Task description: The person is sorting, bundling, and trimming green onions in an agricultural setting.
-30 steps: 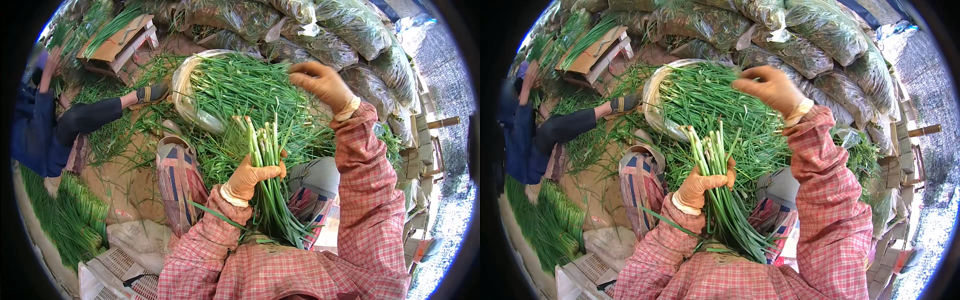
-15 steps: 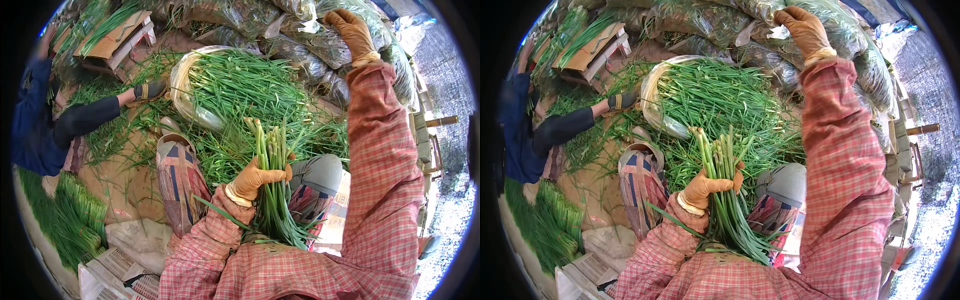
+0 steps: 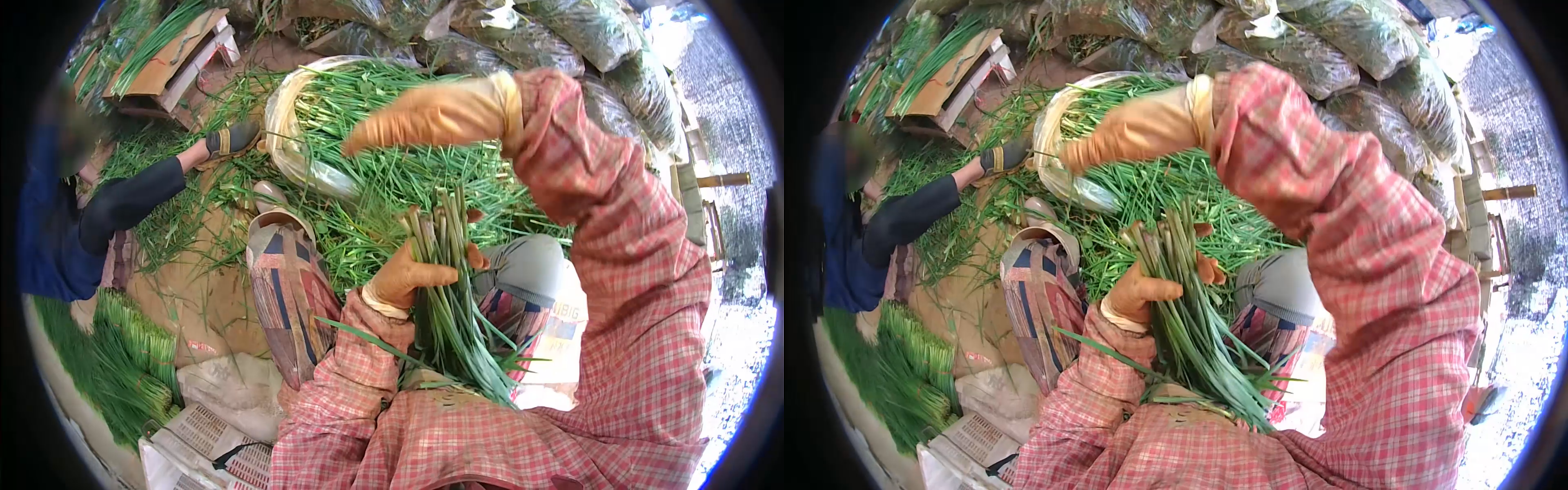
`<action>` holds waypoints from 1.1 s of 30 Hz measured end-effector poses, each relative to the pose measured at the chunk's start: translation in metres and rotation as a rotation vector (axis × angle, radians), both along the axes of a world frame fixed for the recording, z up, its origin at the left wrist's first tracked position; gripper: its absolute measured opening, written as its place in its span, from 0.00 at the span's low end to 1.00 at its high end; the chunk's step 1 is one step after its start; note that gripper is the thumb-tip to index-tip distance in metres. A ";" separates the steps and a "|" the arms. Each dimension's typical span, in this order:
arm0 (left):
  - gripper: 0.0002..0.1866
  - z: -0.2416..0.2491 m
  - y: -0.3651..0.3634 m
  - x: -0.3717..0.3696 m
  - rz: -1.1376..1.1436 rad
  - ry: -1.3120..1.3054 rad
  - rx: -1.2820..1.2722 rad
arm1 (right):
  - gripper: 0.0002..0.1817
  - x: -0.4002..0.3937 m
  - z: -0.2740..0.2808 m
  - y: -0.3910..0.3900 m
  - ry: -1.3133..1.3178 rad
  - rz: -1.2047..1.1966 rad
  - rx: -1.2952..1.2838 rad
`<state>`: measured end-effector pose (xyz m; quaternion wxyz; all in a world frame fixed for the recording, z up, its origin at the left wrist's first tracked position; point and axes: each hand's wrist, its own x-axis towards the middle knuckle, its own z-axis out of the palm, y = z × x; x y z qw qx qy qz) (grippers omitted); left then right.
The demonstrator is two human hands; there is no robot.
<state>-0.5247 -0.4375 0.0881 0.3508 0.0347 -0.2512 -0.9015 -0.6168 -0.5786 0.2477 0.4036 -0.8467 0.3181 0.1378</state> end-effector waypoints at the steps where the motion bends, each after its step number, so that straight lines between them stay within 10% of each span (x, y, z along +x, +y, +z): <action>1: 0.42 0.001 0.001 0.000 0.002 0.021 0.038 | 0.20 -0.006 -0.012 0.003 0.005 0.021 0.005; 5: 0.39 -0.002 0.004 0.006 0.024 -0.052 0.043 | 0.19 -0.020 -0.044 0.023 -0.169 0.270 -0.078; 8: 0.38 0.000 0.001 0.004 -0.013 -0.006 0.090 | 0.20 -0.007 -0.013 0.016 -0.123 -0.124 0.130; 11: 0.29 -0.010 0.007 0.002 0.069 -0.156 0.019 | 0.23 0.010 -0.064 0.064 0.025 0.293 -0.147; 16: 0.15 -0.003 0.007 0.005 0.050 -0.167 0.203 | 0.26 -0.024 -0.070 0.076 -0.051 -0.458 0.500; 22: 0.18 -0.005 -0.010 0.018 0.513 0.002 0.210 | 0.45 -0.054 -0.155 0.164 -0.732 -0.525 0.230; 25: 0.22 0.006 -0.008 0.028 0.478 -0.080 0.277 | 0.45 -0.023 -0.141 0.209 -0.937 -0.990 0.915; 28: 0.32 0.014 0.010 0.023 0.487 -0.089 0.334 | 0.37 -0.015 -0.153 0.226 -0.975 -1.087 0.639; 33: 0.36 -0.006 0.046 0.012 0.409 -0.461 0.058 | 0.41 -0.008 -0.135 0.232 -0.235 -1.132 -0.212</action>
